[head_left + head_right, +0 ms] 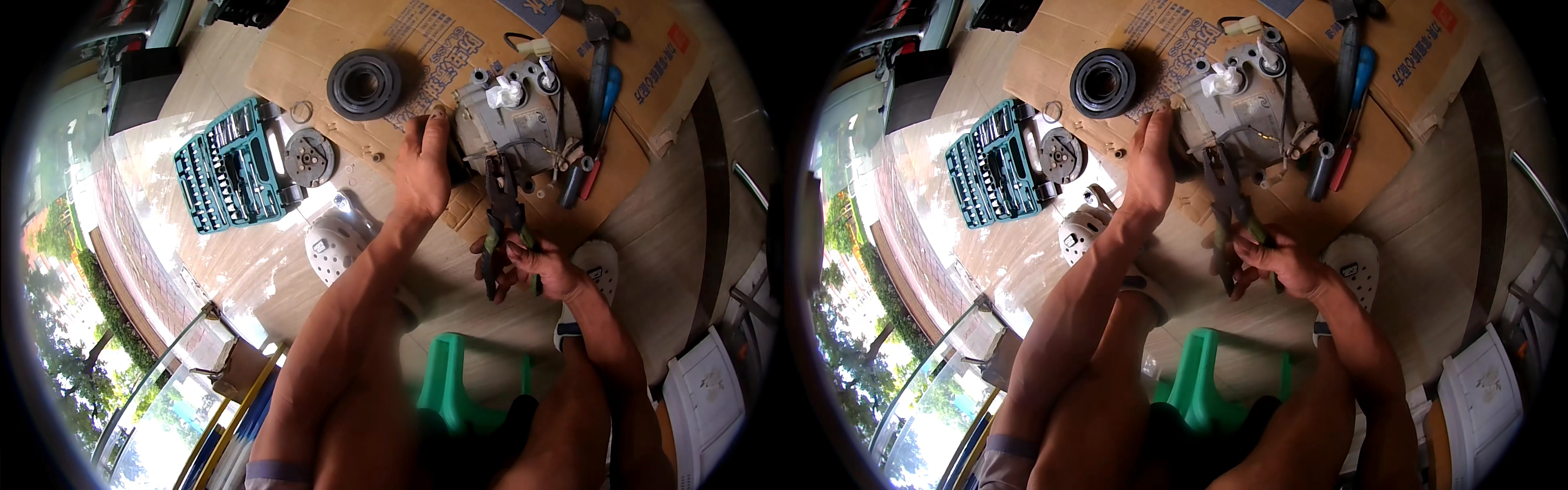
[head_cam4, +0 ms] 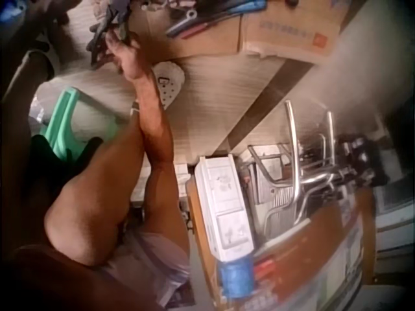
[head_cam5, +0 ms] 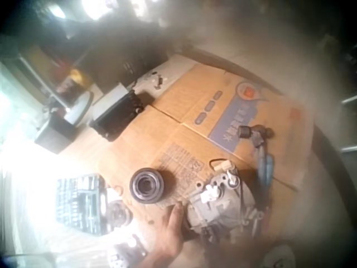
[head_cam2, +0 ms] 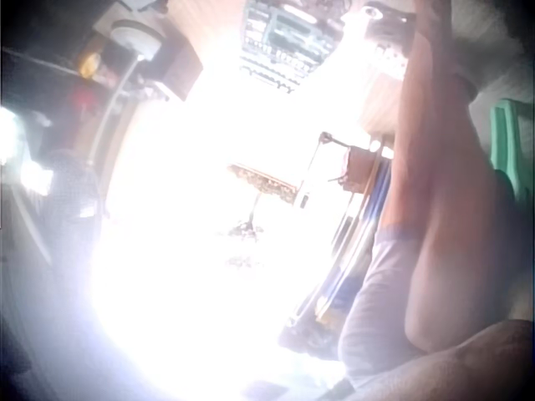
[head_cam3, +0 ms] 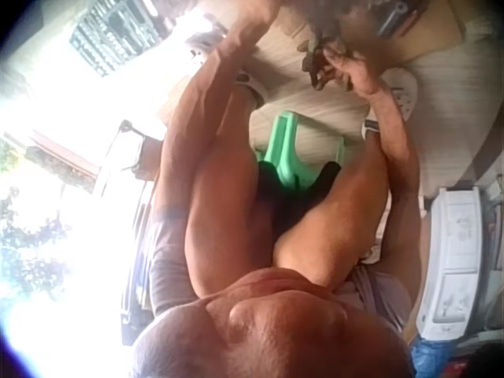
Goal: The person disassembles an AC compressor by removing a snap ring with pliers and a screwdriver, occasionally using a hammer to tap the tools.
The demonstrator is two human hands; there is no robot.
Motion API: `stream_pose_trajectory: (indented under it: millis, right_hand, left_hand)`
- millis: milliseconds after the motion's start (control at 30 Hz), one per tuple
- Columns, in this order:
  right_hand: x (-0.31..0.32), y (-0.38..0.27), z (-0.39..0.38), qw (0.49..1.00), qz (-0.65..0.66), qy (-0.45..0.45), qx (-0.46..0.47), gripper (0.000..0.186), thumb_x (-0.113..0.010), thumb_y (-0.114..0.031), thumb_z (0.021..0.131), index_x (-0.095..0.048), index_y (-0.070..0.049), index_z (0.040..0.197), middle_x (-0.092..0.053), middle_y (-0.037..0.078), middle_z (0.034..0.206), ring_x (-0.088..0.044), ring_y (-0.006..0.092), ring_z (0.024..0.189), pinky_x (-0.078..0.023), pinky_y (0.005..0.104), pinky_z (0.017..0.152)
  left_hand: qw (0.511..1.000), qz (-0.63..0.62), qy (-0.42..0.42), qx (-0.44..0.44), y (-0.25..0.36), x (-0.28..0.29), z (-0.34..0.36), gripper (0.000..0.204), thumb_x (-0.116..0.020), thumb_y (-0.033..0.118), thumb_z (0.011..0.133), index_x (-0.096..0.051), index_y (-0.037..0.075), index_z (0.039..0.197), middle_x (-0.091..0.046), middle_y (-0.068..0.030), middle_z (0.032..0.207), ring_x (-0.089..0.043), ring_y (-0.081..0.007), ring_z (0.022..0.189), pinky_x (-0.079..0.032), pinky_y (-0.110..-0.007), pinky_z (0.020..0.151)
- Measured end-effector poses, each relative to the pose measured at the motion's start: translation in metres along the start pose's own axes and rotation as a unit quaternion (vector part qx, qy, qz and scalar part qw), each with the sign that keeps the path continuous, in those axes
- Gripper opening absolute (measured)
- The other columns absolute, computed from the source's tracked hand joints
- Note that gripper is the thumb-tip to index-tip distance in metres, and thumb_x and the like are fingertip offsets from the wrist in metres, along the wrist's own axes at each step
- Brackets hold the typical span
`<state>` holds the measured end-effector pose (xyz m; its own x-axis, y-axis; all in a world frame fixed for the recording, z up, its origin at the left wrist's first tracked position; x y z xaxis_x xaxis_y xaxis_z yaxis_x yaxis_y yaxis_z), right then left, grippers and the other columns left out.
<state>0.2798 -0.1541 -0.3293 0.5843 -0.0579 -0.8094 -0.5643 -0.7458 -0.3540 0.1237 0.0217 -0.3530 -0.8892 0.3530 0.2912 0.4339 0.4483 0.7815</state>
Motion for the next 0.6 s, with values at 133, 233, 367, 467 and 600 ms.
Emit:
stream_pose_trajectory:
  millis: [133,233,367,467,600]
  right_hand:
    - [-0.002,0.006,0.003,0.999,-0.027,0.036,-0.003,0.057,-0.054,-0.04,0.111,-0.05,0.002,0.15,-0.068,0.013,0.123,-0.066,0.0194,0.106,-0.066,0.045,0.088]
    - [-0.002,0.011,0.005,0.999,-0.011,0.037,-0.011,0.068,-0.055,-0.048,0.108,-0.047,0.004,0.151,-0.067,0.016,0.125,-0.068,0.023,0.105,-0.064,0.049,0.089]
    - [-0.001,0.015,0.007,0.998,0.049,0.003,-0.024,0.058,-0.055,-0.043,0.11,-0.053,0.002,0.146,-0.067,0.015,0.126,-0.066,0.0234,0.111,-0.058,0.049,0.099]
    - [-0.001,0.018,0.01,0.996,0.077,-0.013,0.039,0.051,-0.057,-0.038,0.11,-0.057,0.002,0.142,-0.067,0.015,0.129,-0.065,0.026,0.118,-0.053,0.0474,0.104]
    - [-0.005,0.03,0.013,0.987,0.152,-0.047,0.02,0.059,-0.064,-0.044,0.102,-0.056,-0.001,0.142,-0.063,0.019,0.133,-0.058,0.0376,0.133,-0.045,0.0526,0.113]
  left_hand:
    - [1.0,-0.002,0.004,-0.003,0.001,0.0,-0.001,0.06,-0.044,0.05,0.109,-0.06,-0.004,0.128,-0.069,-0.0313,0.116,-0.065,-0.0451,0.111,-0.047,-0.046,0.1]
    - [1.0,-0.006,0.003,0.001,0.001,0.0,-0.002,0.06,-0.044,0.05,0.109,-0.06,-0.004,0.128,-0.069,-0.0316,0.118,-0.065,-0.045,0.112,-0.047,-0.045,0.101]
    - [1.0,0.006,0.007,-0.009,0.004,0.001,-0.003,0.06,-0.044,0.05,0.109,-0.06,-0.005,0.128,-0.068,-0.0318,0.119,-0.065,-0.0452,0.113,-0.047,-0.046,0.102]
    - [1.0,0.01,0.006,-0.009,0.006,0.001,-0.003,0.059,-0.044,0.049,0.109,-0.06,-0.005,0.128,-0.068,-0.032,0.119,-0.065,-0.0452,0.114,-0.047,-0.046,0.102]
    - [1.0,0.007,0.004,-0.016,0.009,0.002,-0.004,0.059,-0.043,0.048,0.109,-0.06,-0.005,0.127,-0.068,-0.0319,0.118,-0.065,-0.0452,0.114,-0.047,-0.046,0.102]
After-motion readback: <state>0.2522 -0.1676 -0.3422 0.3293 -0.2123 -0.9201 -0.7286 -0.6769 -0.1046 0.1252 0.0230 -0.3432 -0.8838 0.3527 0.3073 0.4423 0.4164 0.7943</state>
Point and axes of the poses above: each hand's wrist, its own z-axis towards the middle knuckle, its own x-axis out of the back of the hand, y = z × x, the point moved 3 cm from there along z, towards the middle knuckle
